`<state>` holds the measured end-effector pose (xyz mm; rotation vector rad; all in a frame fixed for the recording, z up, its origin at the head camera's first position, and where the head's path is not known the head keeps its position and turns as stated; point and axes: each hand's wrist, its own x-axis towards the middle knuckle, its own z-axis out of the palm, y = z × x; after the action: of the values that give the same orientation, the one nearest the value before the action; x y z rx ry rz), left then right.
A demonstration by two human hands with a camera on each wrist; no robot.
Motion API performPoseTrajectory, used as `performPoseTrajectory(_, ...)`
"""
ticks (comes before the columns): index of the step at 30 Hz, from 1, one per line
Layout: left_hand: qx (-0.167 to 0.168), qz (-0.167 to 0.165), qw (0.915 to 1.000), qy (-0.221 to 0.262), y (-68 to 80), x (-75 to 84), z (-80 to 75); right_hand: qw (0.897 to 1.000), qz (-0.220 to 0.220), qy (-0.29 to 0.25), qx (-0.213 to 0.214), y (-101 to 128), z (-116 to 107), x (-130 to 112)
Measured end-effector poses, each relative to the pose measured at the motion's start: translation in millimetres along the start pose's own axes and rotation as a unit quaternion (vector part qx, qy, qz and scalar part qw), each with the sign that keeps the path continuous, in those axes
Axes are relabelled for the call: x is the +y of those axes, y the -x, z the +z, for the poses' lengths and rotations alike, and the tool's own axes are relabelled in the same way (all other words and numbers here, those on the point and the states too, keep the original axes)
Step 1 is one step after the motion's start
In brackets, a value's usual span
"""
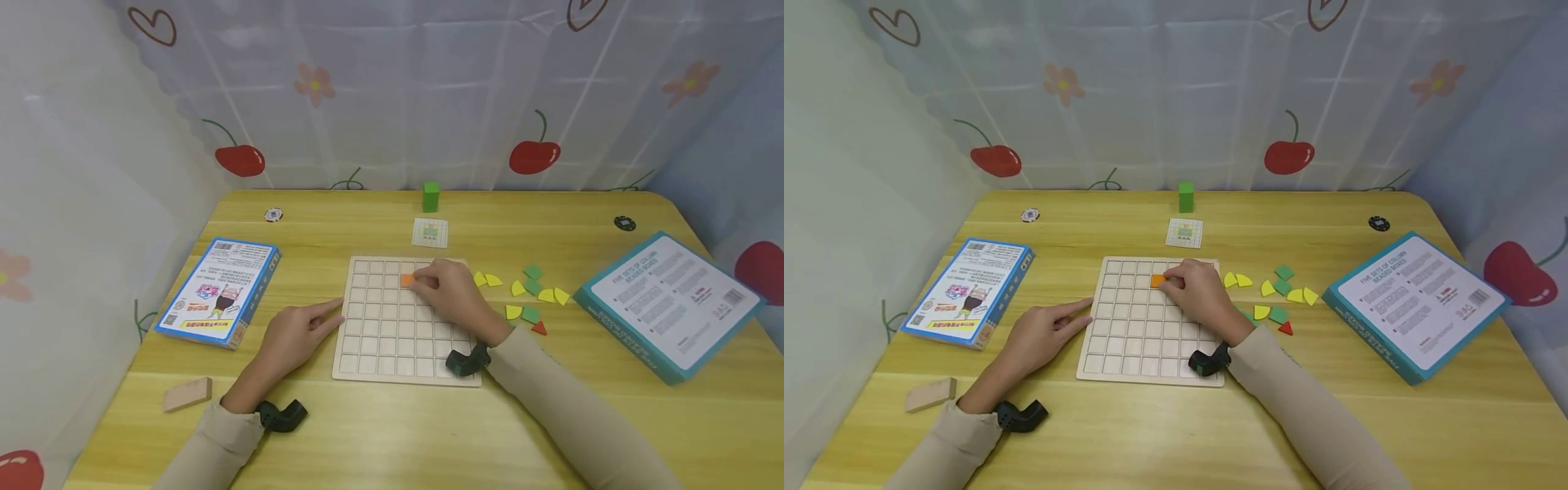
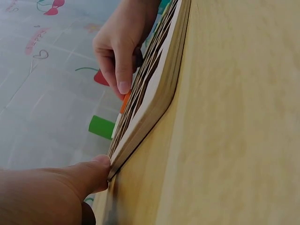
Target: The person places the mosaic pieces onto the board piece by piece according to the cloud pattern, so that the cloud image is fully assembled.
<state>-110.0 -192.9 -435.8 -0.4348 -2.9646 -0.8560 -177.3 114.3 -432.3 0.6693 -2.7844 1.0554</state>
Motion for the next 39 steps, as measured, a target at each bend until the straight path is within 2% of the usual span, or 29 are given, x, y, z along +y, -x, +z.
performPoseTrajectory(17, -0.002, 0.0, 1.0, 0.0, -1.2, 1.4, 0.5, 1.0, 0.003, 0.006, 0.025, 1.9, 3.4, 2.1)
performPoseTrajectory(25, -0.007, -0.005, 1.0, 0.0, -0.8, 2.6, 0.3, 0.999, 0.017, -0.006, 0.045, 8.6, -2.4, 1.9)
performPoseTrajectory(29, -0.004, -0.003, 1.0, -0.003, -0.4, 2.8, -0.7, 0.998, 0.02, 0.008, 0.063, 16.1, -8.3, -1.6)
performPoseTrajectory(32, -0.002, -0.003, 1.0, -0.003, 0.1, 2.5, -1.2, 0.998, 0.02, 0.026, 0.06, 24.6, -12.6, -3.3)
performPoseTrajectory(35, -0.001, -0.002, 1.0, -0.002, 0.6, 2.1, -1.1, 0.998, 0.021, 0.041, 0.053, 35.9, -17.3, -4.4)
performPoseTrajectory(39, -0.001, -0.001, 1.0, -0.003, 0.8, 1.9, -0.8, 0.997, 0.009, 0.039, 0.068, 55.0, -25.7, -1.8)
